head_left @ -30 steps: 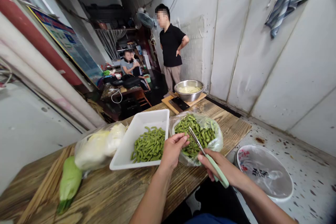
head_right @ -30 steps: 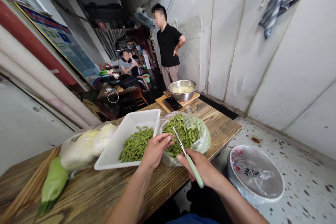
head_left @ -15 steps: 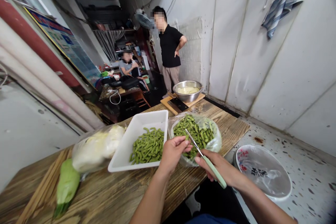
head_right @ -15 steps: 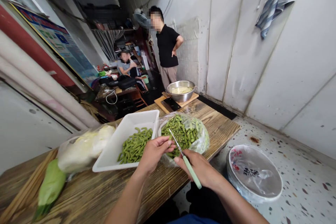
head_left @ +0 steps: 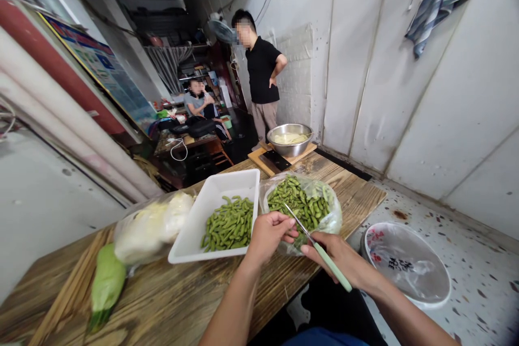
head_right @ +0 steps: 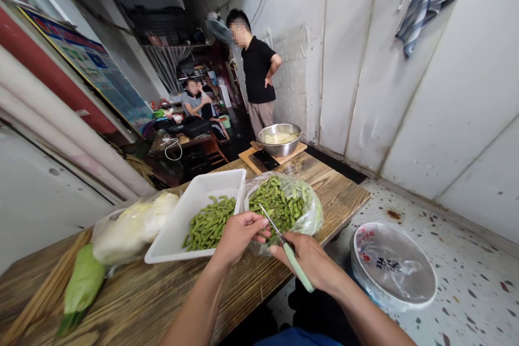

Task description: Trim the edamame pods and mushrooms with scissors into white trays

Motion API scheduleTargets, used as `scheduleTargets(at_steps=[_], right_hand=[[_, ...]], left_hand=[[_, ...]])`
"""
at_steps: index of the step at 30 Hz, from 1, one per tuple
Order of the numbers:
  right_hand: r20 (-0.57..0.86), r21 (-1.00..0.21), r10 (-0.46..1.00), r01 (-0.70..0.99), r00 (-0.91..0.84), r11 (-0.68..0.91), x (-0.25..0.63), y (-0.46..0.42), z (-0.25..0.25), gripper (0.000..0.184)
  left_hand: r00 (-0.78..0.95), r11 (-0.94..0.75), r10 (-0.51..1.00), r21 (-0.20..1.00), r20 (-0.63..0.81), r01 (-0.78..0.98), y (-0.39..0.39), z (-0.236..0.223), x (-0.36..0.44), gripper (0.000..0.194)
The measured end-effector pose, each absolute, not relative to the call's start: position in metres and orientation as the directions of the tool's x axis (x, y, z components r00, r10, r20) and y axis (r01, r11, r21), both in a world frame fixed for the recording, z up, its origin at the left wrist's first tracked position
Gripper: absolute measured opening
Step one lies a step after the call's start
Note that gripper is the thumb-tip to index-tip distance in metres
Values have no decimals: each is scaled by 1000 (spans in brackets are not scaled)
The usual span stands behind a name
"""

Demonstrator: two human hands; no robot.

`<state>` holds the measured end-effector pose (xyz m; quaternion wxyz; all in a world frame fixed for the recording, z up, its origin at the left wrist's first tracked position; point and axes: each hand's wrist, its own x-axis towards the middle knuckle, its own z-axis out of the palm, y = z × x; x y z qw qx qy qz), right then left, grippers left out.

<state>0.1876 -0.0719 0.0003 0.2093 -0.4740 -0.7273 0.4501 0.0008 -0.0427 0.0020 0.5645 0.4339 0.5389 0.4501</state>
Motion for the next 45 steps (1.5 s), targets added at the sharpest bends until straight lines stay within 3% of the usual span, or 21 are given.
scheduleTargets(at_steps=[4,11,17,23,26,29,31,33,34,36,40,43,45], right_hand=[[-154,-891,874,447,-460,79,188,-73,-5,48],[-158,-958,818,287,-554,9,190,-76,-5,57],[-187,-956,828,290,-528,-31,185,-77,1,64],[-193,-940,838,342,-510,-8,185,-73,-9,55],[-229,-932,841,359,-491,-44,186,-70,-15,54],[-221,-945,861,320,-458,-72,189,-69,-14,57],[-175,-958,869,285,-462,-42,193,-69,-11,60],[-139,-966,860,257,-491,-9,197,-69,-9,62],[-136,-969,854,246,-503,-9,198,-70,-8,63],[-159,-970,850,240,-502,-40,199,-70,-8,64],[-204,-956,859,283,-469,-73,195,-69,-13,66],[-185,-955,863,293,-470,-45,195,-69,-17,62],[-178,-955,858,296,-482,-31,198,-69,-20,59]], left_hand=[[-40,181,982,980,-185,-80,-40,2,-2,35],[-62,227,959,879,-277,-419,-40,4,3,46],[-86,207,958,868,-273,-452,-44,5,10,41],[-80,180,970,896,-231,-405,-45,-1,11,46],[-112,157,974,946,-195,-283,-41,-6,0,37],[-319,22,947,988,29,155,-36,-5,-27,18],[-380,16,887,803,264,595,-34,1,-47,19],[-345,113,856,511,386,852,-34,8,-57,31],[-317,147,864,406,391,902,-35,10,-56,32],[-225,116,922,329,316,937,-36,13,-43,28],[49,-73,995,316,84,946,-33,7,-3,18],[83,-86,996,314,21,945,-27,2,10,14],[53,-58,998,430,24,901,-25,2,8,18]])
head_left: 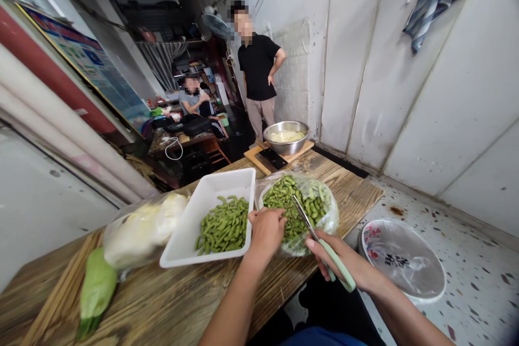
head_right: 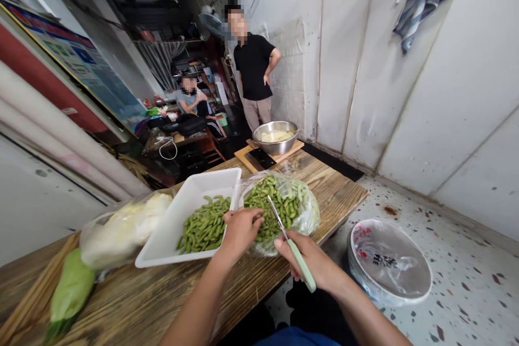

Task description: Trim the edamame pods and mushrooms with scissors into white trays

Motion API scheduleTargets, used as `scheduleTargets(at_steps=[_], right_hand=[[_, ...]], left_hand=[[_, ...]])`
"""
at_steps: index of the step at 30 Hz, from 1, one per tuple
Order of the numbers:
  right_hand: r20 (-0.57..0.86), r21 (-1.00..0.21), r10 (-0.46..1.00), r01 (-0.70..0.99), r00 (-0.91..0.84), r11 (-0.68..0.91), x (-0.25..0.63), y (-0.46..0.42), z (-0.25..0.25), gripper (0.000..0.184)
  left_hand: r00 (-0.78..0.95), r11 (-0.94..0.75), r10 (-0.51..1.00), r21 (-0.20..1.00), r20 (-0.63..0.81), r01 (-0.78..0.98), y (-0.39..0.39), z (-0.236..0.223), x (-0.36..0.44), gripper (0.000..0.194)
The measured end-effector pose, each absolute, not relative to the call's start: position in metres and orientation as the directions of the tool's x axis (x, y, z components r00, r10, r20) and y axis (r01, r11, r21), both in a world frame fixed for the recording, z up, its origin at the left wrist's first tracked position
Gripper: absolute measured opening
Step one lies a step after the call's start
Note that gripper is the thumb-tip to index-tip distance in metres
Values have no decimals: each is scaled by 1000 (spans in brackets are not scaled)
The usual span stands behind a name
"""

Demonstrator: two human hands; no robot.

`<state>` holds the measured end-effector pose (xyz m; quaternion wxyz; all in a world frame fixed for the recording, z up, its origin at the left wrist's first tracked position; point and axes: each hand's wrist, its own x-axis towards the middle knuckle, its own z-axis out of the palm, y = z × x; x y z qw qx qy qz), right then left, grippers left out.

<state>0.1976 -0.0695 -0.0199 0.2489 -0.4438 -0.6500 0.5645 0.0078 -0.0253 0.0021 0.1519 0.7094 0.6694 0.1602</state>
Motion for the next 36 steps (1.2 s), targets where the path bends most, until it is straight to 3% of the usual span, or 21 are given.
scheduleTargets(at_steps=[4,8,15,23,27,31,36], right_hand=[[-192,-952,840,305,-507,-34,201,-73,-22,56],[-187,-950,834,312,-519,-18,201,-75,-17,57],[-166,-936,835,351,-525,35,199,-75,-10,56],[-184,-892,882,450,-433,35,201,-74,-9,51],[-196,-938,862,345,-468,-26,198,-72,-15,56],[-158,-975,818,216,-553,-42,194,-72,-14,66],[-177,-970,818,237,-548,-51,189,-76,-9,63]], left_hand=[[26,-36,999,765,26,643,-30,9,-1,28],[37,-34,999,887,19,460,-39,12,-1,33],[27,-23,1000,908,13,418,-43,6,-1,41],[46,-11,999,942,-5,334,-43,1,-3,24],[-50,102,994,995,-102,6,-41,-1,-4,30],[-47,182,975,906,-216,-383,-42,5,-1,40],[-121,151,963,852,-242,-502,-45,5,7,44]])
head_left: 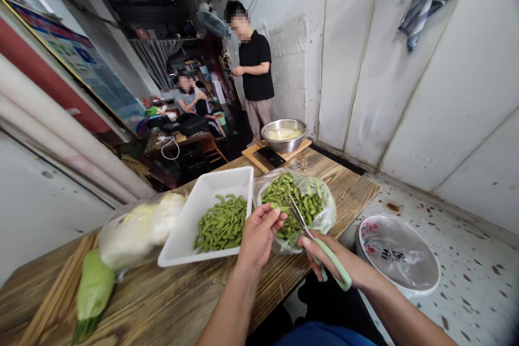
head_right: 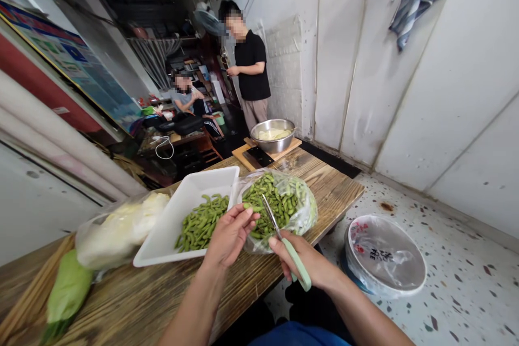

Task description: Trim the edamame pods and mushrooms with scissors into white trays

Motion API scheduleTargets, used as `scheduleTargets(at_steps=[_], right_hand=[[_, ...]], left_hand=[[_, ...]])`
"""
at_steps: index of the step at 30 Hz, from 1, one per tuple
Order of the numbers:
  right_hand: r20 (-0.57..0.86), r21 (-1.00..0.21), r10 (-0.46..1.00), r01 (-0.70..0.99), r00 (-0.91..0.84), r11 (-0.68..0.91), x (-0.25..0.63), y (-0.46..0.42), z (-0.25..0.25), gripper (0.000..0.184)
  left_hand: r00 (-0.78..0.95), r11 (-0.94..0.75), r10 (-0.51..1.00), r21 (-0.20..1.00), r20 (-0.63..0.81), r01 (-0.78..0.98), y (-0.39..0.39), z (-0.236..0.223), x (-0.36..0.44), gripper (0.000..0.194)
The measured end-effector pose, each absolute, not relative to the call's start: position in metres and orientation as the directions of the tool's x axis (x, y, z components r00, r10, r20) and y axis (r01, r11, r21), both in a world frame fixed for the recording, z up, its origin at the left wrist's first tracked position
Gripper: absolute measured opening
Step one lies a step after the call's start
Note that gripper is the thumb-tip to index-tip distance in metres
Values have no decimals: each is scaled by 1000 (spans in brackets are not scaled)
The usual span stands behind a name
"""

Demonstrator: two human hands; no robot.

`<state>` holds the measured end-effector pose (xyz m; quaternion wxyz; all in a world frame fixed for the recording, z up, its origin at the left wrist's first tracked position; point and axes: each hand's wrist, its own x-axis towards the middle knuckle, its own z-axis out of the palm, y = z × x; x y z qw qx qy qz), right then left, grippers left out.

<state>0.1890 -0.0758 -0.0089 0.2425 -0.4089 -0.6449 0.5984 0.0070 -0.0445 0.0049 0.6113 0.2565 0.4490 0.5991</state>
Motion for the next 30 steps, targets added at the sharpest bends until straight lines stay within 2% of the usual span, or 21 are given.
scheduleTargets(at_steps=[10,15,19,21,23,24,25,27,29,30], right_hand=[[-171,-958,838,286,-518,-19,182,-75,-4,60],[-179,-945,855,326,-487,-12,183,-74,-10,54],[-251,-931,849,357,-466,-79,182,-75,-19,55],[-284,-927,841,356,-460,-119,182,-75,-22,58],[-289,-943,825,294,-485,-158,184,-76,-24,63],[-279,-954,816,241,-506,-177,185,-76,-25,65],[-260,-964,807,186,-531,-189,187,-77,-26,67],[-225,-974,789,102,-572,-204,191,-77,-29,67],[-225,-972,780,74,-584,-224,193,-77,-31,66],[-231,-969,780,69,-581,-236,194,-77,-32,66]], left_hand=[[-156,150,953,851,-260,-504,-55,-2,20,41],[-172,128,963,913,-208,-386,-56,-4,20,39],[-181,132,964,943,-194,-305,-53,-12,19,38],[-198,123,966,971,-165,-206,-49,-14,11,34],[-280,63,959,997,-48,46,-45,-13,-5,26],[-329,36,943,969,48,243,-43,-10,-16,23],[-364,35,919,888,152,458,-42,-6,-27,23],[-382,153,879,588,287,794,-39,4,-48,30],[-382,279,863,317,331,906,-36,13,-60,36],[-356,281,874,253,331,926,-33,15,-62,37]])
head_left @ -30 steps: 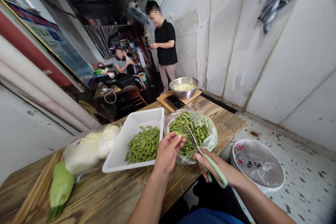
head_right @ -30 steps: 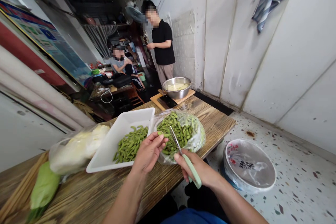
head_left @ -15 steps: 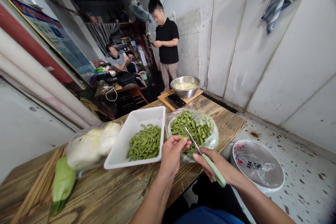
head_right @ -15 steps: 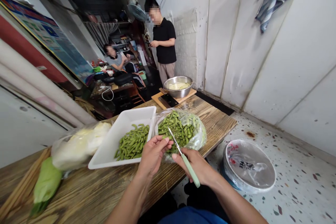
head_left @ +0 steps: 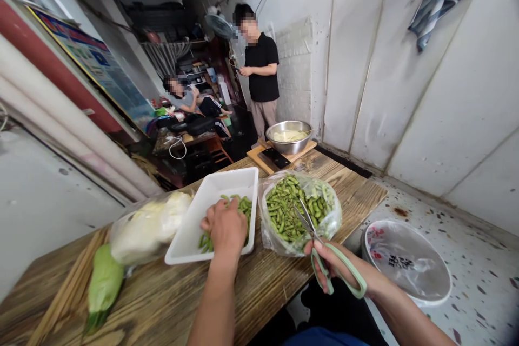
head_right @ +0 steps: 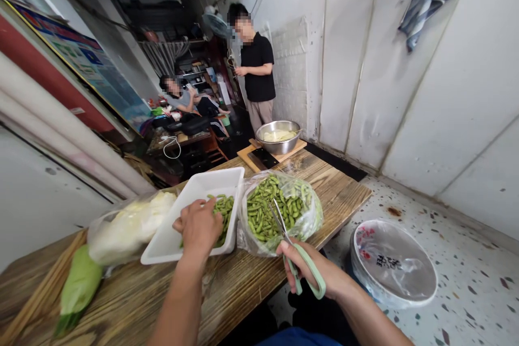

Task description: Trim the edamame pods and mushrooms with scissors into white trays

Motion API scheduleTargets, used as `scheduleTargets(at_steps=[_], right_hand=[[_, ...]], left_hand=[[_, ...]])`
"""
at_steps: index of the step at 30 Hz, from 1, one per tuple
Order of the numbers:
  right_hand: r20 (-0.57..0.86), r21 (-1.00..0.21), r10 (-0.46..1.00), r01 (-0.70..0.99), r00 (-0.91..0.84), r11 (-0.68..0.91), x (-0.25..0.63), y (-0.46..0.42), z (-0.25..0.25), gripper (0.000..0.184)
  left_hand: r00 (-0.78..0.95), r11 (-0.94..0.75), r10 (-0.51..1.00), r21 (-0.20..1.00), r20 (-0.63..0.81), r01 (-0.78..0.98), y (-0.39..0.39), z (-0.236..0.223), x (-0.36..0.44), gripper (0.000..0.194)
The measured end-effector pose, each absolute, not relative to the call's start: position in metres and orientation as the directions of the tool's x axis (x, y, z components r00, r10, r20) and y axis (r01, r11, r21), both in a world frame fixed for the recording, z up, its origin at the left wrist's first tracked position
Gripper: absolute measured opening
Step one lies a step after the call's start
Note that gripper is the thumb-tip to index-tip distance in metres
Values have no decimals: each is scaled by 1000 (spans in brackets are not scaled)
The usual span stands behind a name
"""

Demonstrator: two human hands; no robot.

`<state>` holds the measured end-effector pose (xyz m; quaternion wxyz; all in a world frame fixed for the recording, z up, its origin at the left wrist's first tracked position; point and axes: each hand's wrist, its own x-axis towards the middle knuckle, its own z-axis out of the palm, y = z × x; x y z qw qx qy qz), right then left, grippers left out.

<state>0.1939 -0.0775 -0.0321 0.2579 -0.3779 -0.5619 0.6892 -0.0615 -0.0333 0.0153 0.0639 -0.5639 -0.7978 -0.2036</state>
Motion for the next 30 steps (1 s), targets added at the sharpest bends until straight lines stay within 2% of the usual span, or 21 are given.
scheduleTargets(at_steps=[2,4,5,8,12,20,22,24,27,30], right_hand=[[-242,-966,785,66,-570,-250,194,-77,-34,66],[-242,-967,791,74,-563,-243,193,-77,-35,63],[-237,-969,792,80,-563,-233,193,-77,-34,62],[-204,-978,803,88,-560,-187,194,-76,-31,60],[-181,-983,807,101,-562,-150,196,-75,-19,65],[-155,-987,817,130,-556,-99,201,-74,-17,62],[-156,-984,824,153,-545,-86,201,-72,-21,59],[-179,-974,834,212,-523,-76,201,-71,-21,56],[-191,-939,861,345,-471,-20,200,-71,-16,50],[-167,-901,876,430,-452,50,197,-72,-8,45]], left_hand=[[-207,133,934,256,290,958,-24,16,-54,36],[-19,-36,985,309,173,950,-9,12,-39,34],[32,-63,994,320,102,945,1,9,-31,32],[-36,38,999,244,-13,969,29,-2,-11,28],[-137,131,990,190,20,973,57,-10,-2,29],[-81,57,992,240,92,969,53,3,-4,22],[-40,2,993,318,111,948,40,7,-5,24],[0,-47,996,502,94,864,25,8,-5,25],[75,-71,997,767,30,638,2,7,-4,25],[154,-84,988,856,6,510,-16,8,-4,28]])
